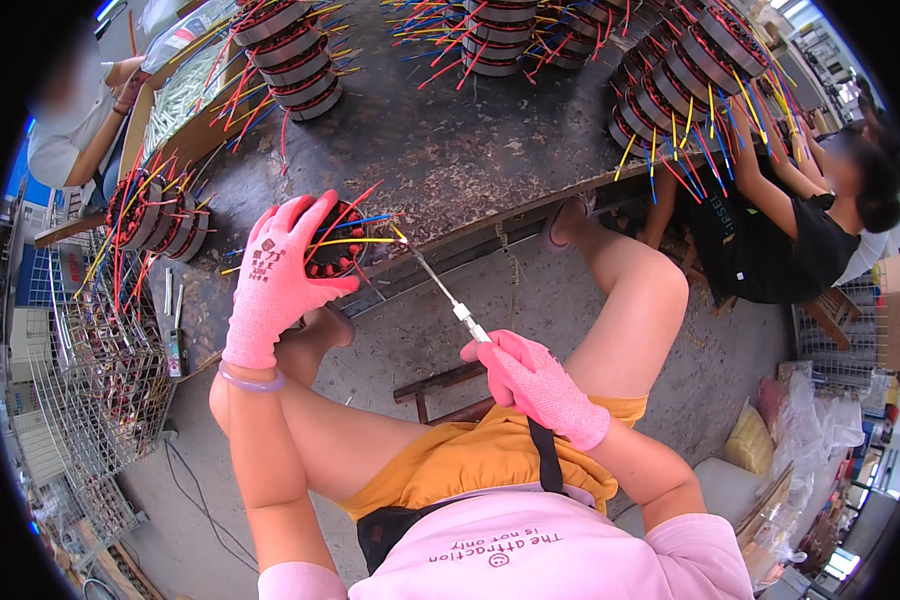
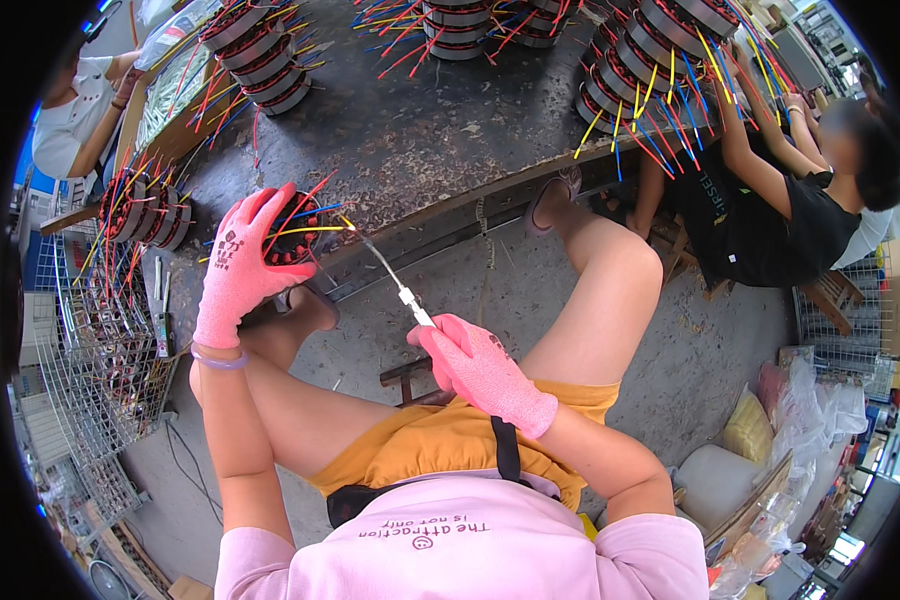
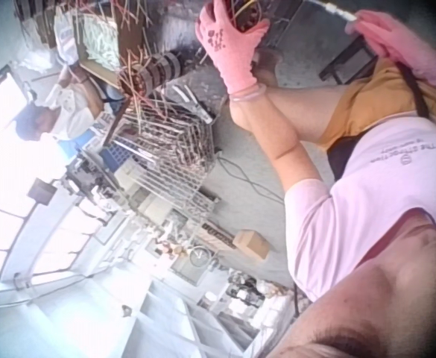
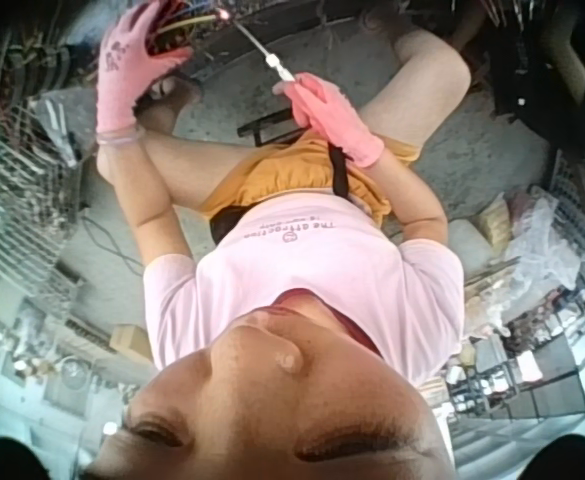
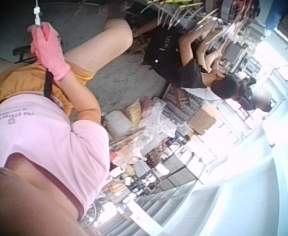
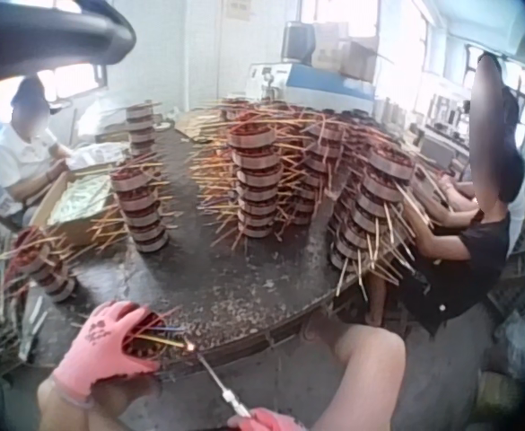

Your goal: The person uses a small blowtorch to apply heat to the ends of colored wires attached to stacks of motor components, causing the insulation to shrink around the connections.

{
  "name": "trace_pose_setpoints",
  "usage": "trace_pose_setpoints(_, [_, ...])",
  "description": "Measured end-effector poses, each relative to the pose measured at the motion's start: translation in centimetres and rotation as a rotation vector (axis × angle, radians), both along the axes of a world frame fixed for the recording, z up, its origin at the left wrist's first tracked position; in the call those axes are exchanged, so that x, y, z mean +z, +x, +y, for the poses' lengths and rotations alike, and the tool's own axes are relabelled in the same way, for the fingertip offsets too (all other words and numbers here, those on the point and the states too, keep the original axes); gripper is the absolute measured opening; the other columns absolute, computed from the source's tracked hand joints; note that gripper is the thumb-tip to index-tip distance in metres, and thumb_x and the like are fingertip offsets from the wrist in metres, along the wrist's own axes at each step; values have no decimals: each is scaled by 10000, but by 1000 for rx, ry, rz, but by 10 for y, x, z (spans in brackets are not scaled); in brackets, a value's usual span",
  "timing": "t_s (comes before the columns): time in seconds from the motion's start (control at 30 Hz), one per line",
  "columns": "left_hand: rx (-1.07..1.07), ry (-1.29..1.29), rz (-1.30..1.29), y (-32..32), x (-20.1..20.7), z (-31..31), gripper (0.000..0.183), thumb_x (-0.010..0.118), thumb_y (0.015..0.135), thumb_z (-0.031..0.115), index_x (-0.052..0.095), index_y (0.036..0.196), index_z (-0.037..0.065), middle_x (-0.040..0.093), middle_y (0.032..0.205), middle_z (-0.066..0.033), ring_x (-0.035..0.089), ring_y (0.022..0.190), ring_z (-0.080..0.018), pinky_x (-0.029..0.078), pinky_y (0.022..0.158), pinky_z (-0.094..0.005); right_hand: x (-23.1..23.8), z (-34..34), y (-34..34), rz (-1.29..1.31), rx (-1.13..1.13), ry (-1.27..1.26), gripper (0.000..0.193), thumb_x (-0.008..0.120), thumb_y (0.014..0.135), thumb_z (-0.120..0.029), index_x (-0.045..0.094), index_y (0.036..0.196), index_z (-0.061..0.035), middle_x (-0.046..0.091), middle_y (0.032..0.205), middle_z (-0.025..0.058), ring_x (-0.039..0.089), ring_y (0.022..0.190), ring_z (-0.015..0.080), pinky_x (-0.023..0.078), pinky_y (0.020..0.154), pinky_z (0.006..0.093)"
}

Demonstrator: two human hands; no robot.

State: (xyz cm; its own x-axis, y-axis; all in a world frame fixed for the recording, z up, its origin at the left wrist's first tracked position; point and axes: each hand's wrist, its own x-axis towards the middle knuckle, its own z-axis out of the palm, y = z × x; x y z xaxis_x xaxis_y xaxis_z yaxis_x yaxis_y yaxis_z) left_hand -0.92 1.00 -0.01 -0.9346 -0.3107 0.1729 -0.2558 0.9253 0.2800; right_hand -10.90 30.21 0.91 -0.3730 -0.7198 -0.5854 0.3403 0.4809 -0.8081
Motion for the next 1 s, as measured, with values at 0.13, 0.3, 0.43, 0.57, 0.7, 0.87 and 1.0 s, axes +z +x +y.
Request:
trace_pose_setpoints(0.13, [0,1,1,0,0,0,877,832,583,236,523,1390,90,545,1331,-173,503,1242,-376,400,1074,-442,-6,3,0,37,23,-53,358,485,1005,-356,624,1103,-41,458,590,-25,327,478,40,253,454,225])
trace_pose_setpoints(0.3, [-5,7,-3,0,0,-1,889,833,581,238,516,1398,92,538,1336,-188,499,1245,-385,395,1078,-449,-6,1,0,-18,-8,2,353,481,1006,-358,626,1101,-51,467,590,-22,330,467,40,257,450,225])
trace_pose_setpoints(0.43, [-11,22,5,-1,0,0,910,865,575,279,511,1398,125,536,1332,-153,489,1224,-400,389,1076,-471,-10,2,0,-56,-19,20,353,483,1008,-367,625,1097,-57,477,591,-20,331,454,38,254,440,223])
trace_pose_setpoints(0.57, [-12,4,10,0,-2,0,912,865,574,283,511,1399,128,541,1330,-160,495,1222,-401,387,1080,-471,-11,2,1,-60,-25,16,358,481,1008,-375,623,1094,-57,483,592,-19,330,447,37,248,431,222])
trace_pose_setpoints(0.7, [-11,10,4,0,-1,0,908,863,577,281,512,1400,129,544,1328,-160,506,1214,-399,384,1084,-469,-10,2,1,-54,-23,21,354,480,1010,-367,625,1103,-57,482,591,-20,327,448,37,248,431,222])
trace_pose_setpoints(0.87, [-21,22,7,-1,1,0,899,861,580,277,516,1397,128,546,1326,-165,516,1209,-391,382,1086,-468,-11,3,-1,-50,-21,35,349,486,1011,-359,624,1113,-55,483,592,-21,332,449,34,250,432,218])
trace_pose_setpoints(1.0, [-15,13,5,0,-1,0,901,862,579,276,517,1398,128,545,1328,-165,516,1211,-389,384,1085,-466,-15,4,1,-65,-27,7,355,492,1013,-368,621,1115,-53,484,593,-21,338,448,34,255,433,215])
